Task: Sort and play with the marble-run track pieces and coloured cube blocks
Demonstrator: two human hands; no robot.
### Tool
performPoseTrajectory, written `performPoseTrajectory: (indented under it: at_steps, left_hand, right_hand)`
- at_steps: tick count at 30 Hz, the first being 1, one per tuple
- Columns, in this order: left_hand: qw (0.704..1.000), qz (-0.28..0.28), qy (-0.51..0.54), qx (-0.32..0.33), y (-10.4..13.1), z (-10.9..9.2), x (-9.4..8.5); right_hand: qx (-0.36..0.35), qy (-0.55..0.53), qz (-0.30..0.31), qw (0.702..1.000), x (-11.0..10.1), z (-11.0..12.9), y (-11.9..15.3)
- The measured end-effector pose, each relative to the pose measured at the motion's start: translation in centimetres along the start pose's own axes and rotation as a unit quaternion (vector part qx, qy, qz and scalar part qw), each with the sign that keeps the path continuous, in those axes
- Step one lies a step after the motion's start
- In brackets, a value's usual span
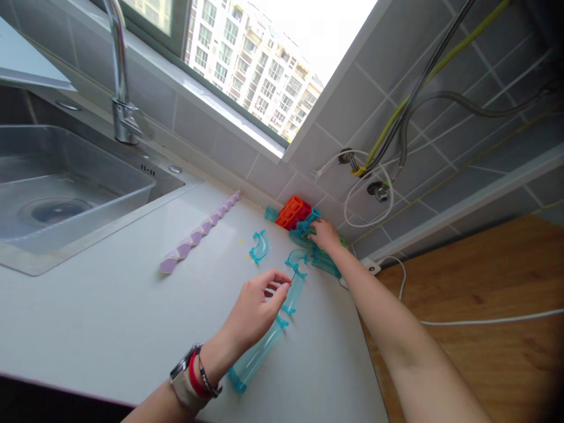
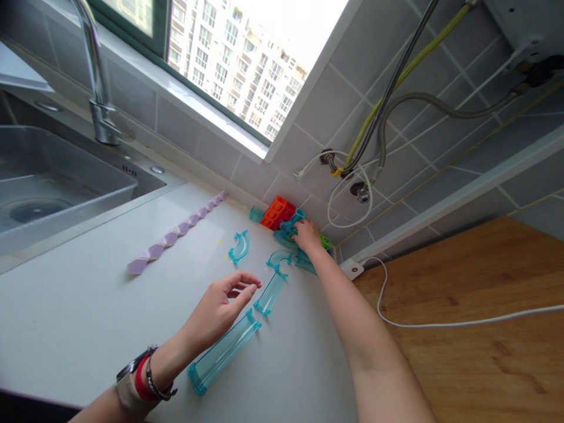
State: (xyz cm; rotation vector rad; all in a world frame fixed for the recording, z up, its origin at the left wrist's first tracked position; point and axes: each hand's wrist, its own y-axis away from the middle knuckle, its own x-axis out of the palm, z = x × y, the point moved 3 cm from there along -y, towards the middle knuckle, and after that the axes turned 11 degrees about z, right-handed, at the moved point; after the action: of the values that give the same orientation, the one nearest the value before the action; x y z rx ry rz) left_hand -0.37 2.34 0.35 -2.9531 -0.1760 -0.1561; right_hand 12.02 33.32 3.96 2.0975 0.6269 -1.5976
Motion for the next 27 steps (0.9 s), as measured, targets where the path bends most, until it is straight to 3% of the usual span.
performPoseTrajectory:
  at_steps: [9,27]
  left_hand:
    - [0.999,0.025,-0.024,-0.019,0.0,-0.4,0.0]
    - [1.0,0.005,-0.011,-0.024,0.1,-0.6,-0.2]
  right_hand:
    - [0.009,0.038,-0.041,0.998,0.5,0.3,0.5]
    - [-0.004,0.039,-0.108,0.993,1.6,0.3,0.7]
